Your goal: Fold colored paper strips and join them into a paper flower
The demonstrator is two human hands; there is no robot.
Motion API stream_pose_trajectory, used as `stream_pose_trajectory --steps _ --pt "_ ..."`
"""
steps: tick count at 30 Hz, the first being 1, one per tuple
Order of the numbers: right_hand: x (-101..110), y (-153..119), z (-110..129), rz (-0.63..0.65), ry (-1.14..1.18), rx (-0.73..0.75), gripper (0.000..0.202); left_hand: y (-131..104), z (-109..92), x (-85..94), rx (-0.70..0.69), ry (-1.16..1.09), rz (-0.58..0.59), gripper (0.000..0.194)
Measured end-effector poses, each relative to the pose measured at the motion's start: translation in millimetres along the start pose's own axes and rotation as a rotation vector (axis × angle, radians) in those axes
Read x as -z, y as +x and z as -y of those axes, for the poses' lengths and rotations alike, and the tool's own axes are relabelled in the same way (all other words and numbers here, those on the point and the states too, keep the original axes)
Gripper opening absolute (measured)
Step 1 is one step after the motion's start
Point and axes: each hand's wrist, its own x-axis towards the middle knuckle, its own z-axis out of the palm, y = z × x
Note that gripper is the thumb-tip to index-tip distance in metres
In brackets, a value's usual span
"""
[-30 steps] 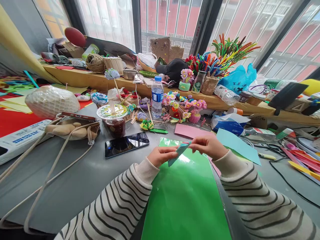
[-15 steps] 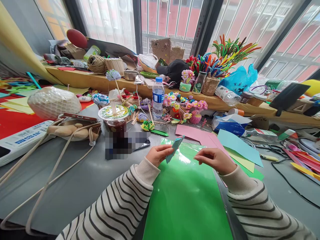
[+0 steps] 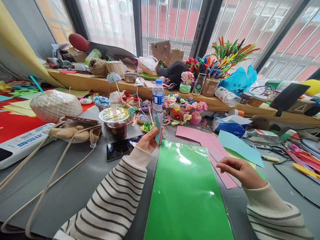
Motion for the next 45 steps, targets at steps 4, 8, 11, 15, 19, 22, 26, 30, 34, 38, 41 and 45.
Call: stream_pose_trajectory --steps 4,8,11,15,19,22,26,30,34,38,41,45 --pt "17.7 -16.3 -2.8 -0.167 0.012 -0.013 0.032 9.0 -6.4 -1.9 0.005 -0.079 -0.047 0.014" --pt "29.0 -26.7 -10.5 -0.28 0.034 -0.039 0.033 13.6 -8.4 -2.2 -0.013 -0.05 -0.069 0.018" --pt "39.1 -31.7 -23.0 -0.358 0.102 -0.057 0.031 15.0 -10.2 -0.9 -0.028 -0.026 -0.062 0.018" --pt "54.9 -33.9 -42.8 -0.435 0.304 -0.125 0.026 17.8 -10.2 3.1 -0.04 0.001 -0.076 0.019" --pt "55.0 -24.6 -42.7 -0.486 0.719 0.062 0.016 20.4 -3.0 4.9 -0.013 0.068 -0.071 0.014" --pt "44.2 -9.7 -25.3 -0.539 1.032 0.122 0.013 20.4 3.8 4.2 0.021 0.136 -0.039 0.011" --pt "32.2 16.0 1.9 -0.575 1.359 0.21 0.004 17.2 10.1 2.9 0.095 0.283 0.008 0.01" --pt "25.3 37.3 16.2 -0.594 1.523 0.216 0.004 11.8 15.8 -1.1 0.145 0.353 0.003 0.011" --pt "14.5 46.7 19.0 -0.492 1.439 0.206 0.006 7.0 23.5 -5.8 0.149 0.33 -0.009 0.008" --pt "-3.4 48.5 21.8 -0.326 1.271 0.168 0.023 2.2 31.2 -7.6 0.164 0.283 0.029 0.007" --pt "-20.5 47.9 24.5 -0.245 1.067 0.187 0.048 -2.7 36.1 -8.6 0.18 0.266 0.045 0.007" --pt "-44.4 42.9 27.5 -0.224 0.729 0.254 0.035 -9.3 43.0 -9.4 0.19 0.274 0.062 0.01"
